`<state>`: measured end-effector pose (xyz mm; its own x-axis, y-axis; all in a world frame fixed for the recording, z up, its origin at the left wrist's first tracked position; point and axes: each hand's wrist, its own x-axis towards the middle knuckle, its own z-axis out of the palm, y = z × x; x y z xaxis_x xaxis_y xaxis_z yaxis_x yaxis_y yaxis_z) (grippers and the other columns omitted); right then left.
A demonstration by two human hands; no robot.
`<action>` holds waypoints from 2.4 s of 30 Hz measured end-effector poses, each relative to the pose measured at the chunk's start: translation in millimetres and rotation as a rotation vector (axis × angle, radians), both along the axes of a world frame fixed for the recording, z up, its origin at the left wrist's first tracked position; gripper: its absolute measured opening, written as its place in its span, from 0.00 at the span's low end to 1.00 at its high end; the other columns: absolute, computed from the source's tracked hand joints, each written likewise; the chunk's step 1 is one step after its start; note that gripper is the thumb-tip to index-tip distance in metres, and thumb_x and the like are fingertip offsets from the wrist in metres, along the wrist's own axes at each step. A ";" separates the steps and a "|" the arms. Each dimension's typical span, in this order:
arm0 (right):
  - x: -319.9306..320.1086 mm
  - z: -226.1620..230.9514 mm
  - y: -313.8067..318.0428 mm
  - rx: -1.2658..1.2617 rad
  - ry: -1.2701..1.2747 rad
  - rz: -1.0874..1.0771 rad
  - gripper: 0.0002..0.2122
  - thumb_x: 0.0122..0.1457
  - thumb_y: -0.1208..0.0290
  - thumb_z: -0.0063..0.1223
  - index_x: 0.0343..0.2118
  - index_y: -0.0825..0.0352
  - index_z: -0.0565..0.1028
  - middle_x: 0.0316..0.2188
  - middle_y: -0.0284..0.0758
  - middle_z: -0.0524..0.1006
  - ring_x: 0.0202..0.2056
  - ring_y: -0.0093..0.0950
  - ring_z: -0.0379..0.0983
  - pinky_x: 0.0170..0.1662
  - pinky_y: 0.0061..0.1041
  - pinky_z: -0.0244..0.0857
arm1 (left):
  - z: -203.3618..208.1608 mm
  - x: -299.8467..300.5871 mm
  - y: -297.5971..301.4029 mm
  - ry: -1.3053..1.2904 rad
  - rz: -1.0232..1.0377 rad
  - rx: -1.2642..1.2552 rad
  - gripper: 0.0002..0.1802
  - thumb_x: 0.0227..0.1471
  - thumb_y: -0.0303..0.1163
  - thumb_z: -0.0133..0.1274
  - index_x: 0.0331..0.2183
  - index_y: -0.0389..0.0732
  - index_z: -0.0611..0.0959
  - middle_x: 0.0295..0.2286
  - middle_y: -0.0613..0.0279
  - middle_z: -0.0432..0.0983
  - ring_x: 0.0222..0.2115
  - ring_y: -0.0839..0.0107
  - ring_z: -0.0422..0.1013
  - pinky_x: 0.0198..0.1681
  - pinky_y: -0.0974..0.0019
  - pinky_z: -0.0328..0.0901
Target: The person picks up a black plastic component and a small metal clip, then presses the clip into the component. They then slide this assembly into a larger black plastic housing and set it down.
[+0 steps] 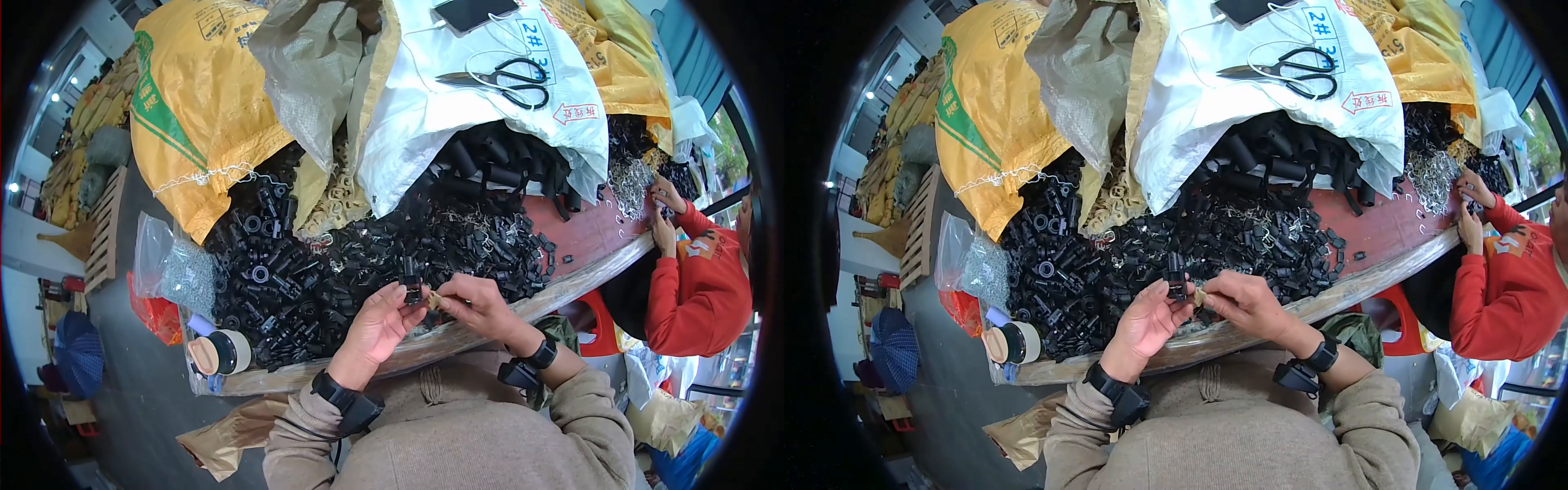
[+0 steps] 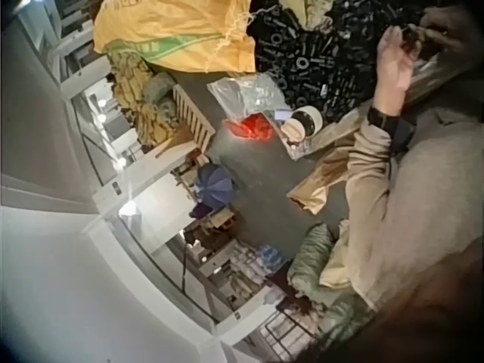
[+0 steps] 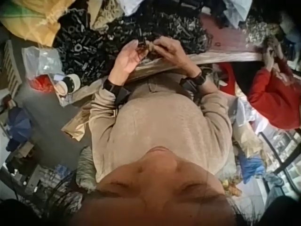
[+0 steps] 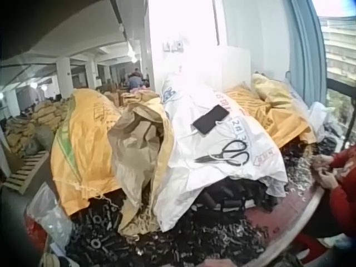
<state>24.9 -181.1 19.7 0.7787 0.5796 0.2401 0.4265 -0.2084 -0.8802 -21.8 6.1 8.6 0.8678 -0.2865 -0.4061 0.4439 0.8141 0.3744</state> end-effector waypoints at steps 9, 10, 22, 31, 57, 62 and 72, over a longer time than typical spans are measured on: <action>4.8 23.6 -6.4 0.085 0.119 0.042 0.06 0.53 0.72 0.46 0.25 0.70 0.70 0.17 0.32 0.68 0.18 0.18 0.63 0.21 0.17 0.57 | 4.6 -5.6 -11.6 -0.069 -0.114 0.326 0.13 0.44 0.26 0.52 0.35 0.34 0.73 0.31 0.58 0.72 0.31 0.67 0.71 0.34 0.71 0.67; 3.4 24.5 -5.4 0.082 0.054 0.062 0.06 0.53 0.72 0.46 0.25 0.70 0.70 0.17 0.31 0.68 0.18 0.18 0.63 0.21 0.17 0.57 | 5.0 -7.3 -13.7 -0.071 -0.120 0.327 0.13 0.44 0.26 0.52 0.35 0.34 0.73 0.31 0.58 0.72 0.31 0.67 0.71 0.34 0.71 0.67; -18.0 14.8 -12.2 0.115 0.324 -0.156 0.07 0.49 0.72 0.50 0.28 0.71 0.69 0.17 0.31 0.69 0.18 0.18 0.65 0.20 0.19 0.58 | 10.9 -11.0 -30.1 -0.034 -0.164 0.299 0.13 0.44 0.27 0.51 0.34 0.31 0.74 0.29 0.54 0.73 0.27 0.66 0.72 0.32 0.71 0.69; 38.5 -18.8 -144.9 -0.618 -0.329 -0.754 0.09 0.43 0.76 0.51 0.30 0.69 0.69 0.23 0.40 0.66 0.24 0.34 0.66 0.27 0.26 0.60 | 0.6 -1.6 -16.1 -0.038 -0.168 0.280 0.13 0.45 0.29 0.48 0.33 0.29 0.73 0.28 0.51 0.73 0.27 0.67 0.72 0.30 0.72 0.69; 23.7 -19.8 -145.6 -0.360 -0.043 -0.700 0.04 0.44 0.79 0.46 0.26 0.69 0.67 0.15 0.37 0.66 0.18 0.32 0.63 0.22 0.24 0.58 | 3.4 -8.1 -19.5 -0.029 -0.100 0.262 0.13 0.45 0.28 0.49 0.34 0.31 0.73 0.29 0.53 0.73 0.27 0.69 0.71 0.30 0.73 0.68; 10.8 1.5 -93.3 -0.163 -0.103 -0.543 0.06 0.42 0.81 0.48 0.26 0.69 0.69 0.13 0.33 0.64 0.14 0.22 0.59 0.20 0.18 0.55 | 7.9 0.7 -35.4 -0.019 -0.153 0.306 0.12 0.45 0.27 0.49 0.34 0.32 0.73 0.29 0.56 0.72 0.28 0.71 0.71 0.32 0.73 0.67; -3.0 24.4 -16.4 -0.100 -0.479 -0.180 0.12 0.39 0.82 0.49 0.32 0.72 0.69 0.17 0.36 0.69 0.20 0.31 0.67 0.24 0.26 0.61 | 13.3 5.2 -50.6 -0.028 -0.105 0.270 0.12 0.45 0.27 0.50 0.35 0.34 0.72 0.31 0.62 0.71 0.31 0.74 0.69 0.39 0.70 0.66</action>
